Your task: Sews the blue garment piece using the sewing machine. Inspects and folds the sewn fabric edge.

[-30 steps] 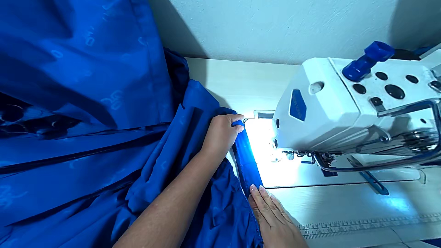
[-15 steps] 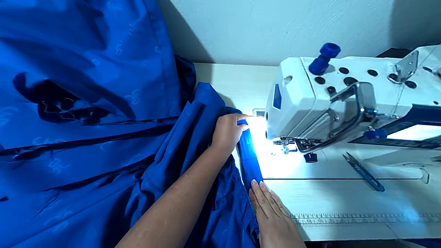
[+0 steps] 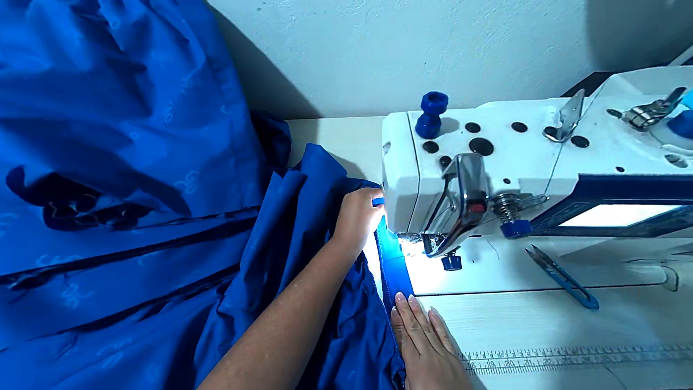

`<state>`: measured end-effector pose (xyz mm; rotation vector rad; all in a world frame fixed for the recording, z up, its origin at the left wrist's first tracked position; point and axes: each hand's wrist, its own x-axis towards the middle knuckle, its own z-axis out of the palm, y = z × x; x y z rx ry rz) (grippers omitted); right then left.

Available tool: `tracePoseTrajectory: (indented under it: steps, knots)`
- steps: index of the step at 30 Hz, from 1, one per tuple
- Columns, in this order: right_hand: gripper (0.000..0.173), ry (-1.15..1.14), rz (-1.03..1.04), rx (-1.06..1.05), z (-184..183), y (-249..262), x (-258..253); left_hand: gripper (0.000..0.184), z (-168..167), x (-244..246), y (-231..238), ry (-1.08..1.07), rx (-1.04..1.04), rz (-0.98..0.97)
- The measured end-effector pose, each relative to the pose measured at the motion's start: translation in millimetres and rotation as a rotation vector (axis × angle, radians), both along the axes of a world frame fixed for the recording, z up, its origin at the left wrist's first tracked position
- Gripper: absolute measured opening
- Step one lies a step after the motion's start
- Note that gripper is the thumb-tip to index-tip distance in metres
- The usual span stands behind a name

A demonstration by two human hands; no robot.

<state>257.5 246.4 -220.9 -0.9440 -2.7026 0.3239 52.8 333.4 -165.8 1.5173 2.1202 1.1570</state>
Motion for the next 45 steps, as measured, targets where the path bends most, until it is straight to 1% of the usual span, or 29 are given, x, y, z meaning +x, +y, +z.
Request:
tracePoseTrajectory:
  steps: [2,3,4,5,7,9,12,15,16,17,18,19,20,21,22,23,24,25,26,27,28,29,30,33,38,42,45]
  knots:
    - [0.052,-0.005,-0.025,-0.004,0.0,-0.7,-1.7,0.006,-7.4,-3.7,2.1,0.027,0.035,-0.054]
    - [0.052,-0.009,-0.034,-0.003,-0.5,-1.1,-2.4,0.006,-24.9,-10.0,9.8,0.063,0.109,-0.077]
    - [0.051,-0.012,-0.043,-0.003,-1.0,-1.5,-3.3,0.008,-52.1,-19.4,23.9,0.113,0.211,-0.079]
    - [0.051,-0.014,-0.052,-0.002,-1.1,-1.8,-4.5,0.009,-68.7,-26.1,34.9,0.116,0.235,-0.083]
    - [0.051,-0.022,-0.068,0.007,0.2,-2.6,-7.4,0.009,-78.1,-31.3,46.0,0.097,0.190,-0.085]
    - [0.052,-0.021,-0.084,0.031,0.0,-3.2,-11.4,0.009,-78.6,-33.9,51.9,0.083,0.142,-0.088]
    - [0.055,-0.024,-0.095,0.076,-3.5,-3.1,-16.7,0.009,-82.3,-38.2,58.3,0.057,0.126,-0.108]
    - [0.055,-0.028,-0.101,0.094,-4.9,-2.1,-21.5,0.008,-85.7,-39.8,59.5,0.091,0.241,-0.113]
    - [0.055,-0.025,-0.103,0.102,-5.2,-2.0,-22.9,0.007,-77.9,-35.5,53.0,0.115,0.285,-0.106]
    - [0.055,-0.023,-0.105,0.111,-5.5,-2.3,-23.6,0.006,-57.9,-26.2,39.9,0.104,0.264,-0.096]
    - [0.055,-0.020,-0.105,0.119,-5.7,-2.4,-23.8,0.005,-21.2,-13.8,22.2,0.001,0.090,-0.099]
    - [0.054,-0.020,-0.103,0.128,-6.1,-2.3,-23.6,0.007,-0.4,-7.7,14.4,-0.065,-0.025,-0.091]
    - [0.054,-0.022,-0.101,0.137,-6.7,-2.0,-23.4,0.007,-1.0,-8.0,14.1,-0.082,-0.025,-0.094]
    - [0.054,-0.021,-0.102,0.146,-7.7,-1.7,-23.2,0.009,-21.1,-15.0,21.2,-0.042,0.061,-0.116]
    - [0.054,-0.021,-0.102,0.151,-8.5,-1.4,-22.9,0.011,-59.8,-27.7,39.4,0.070,0.238,-0.124]
    - [0.054,-0.020,-0.102,0.154,-8.7,-1.3,-22.8,0.012,-82.9,-36.9,54.7,0.112,0.288,-0.129]
    - [0.055,-0.018,-0.099,0.159,-8.7,-0.9,-23.0,0.012,-90.4,-41.5,62.9,0.135,0.255,-0.123]
    - [0.055,-0.020,-0.098,0.164,-8.5,-0.5,-23.5,0.012,-83.2,-40.2,64.5,0.139,0.141,-0.099]
    - [0.055,-0.022,-0.100,0.166,-8.1,-0.2,-23.8,0.015,-64.9,-35.6,62.1,0.116,-0.035,-0.081]
    - [0.055,-0.021,-0.101,0.165,-7.8,0.1,-24.0,0.018,-42.9,-31.6,60.6,0.048,-0.228,-0.091]
    - [0.055,-0.018,-0.101,0.161,-8.0,0.7,-24.1,0.016,-63.9,-34.0,63.9,0.122,-0.054,-0.066]
    - [0.055,-0.015,-0.101,0.157,-8.3,1.5,-24.3,0.015,-81.2,-38.3,68.5,0.147,0.085,-0.068]
    - [0.055,-0.013,-0.103,0.157,-8.6,2.6,-24.7,0.016,-89.2,-42.1,71.6,0.138,0.140,-0.085]
    - [0.054,-0.001,-0.111,0.158,-8.9,6.3,-26.7,0.017,-88.7,-46.4,76.6,0.074,0.124,-0.112]
    - [0.052,0.012,-0.118,0.164,-10.8,11.2,-31.4,0.016,-88.6,-50.6,80.3,0.085,0.151,-0.116]
    - [0.050,0.011,-0.122,0.181,-12.4,16.4,-35.4,0.008,-88.7,-54.3,85.9,0.067,0.180,-0.115]
    - [0.047,0.028,-0.128,0.188,-13.2,21.0,-38.9,0.006,-88.0,-57.7,91.3,0.058,0.176,-0.121]
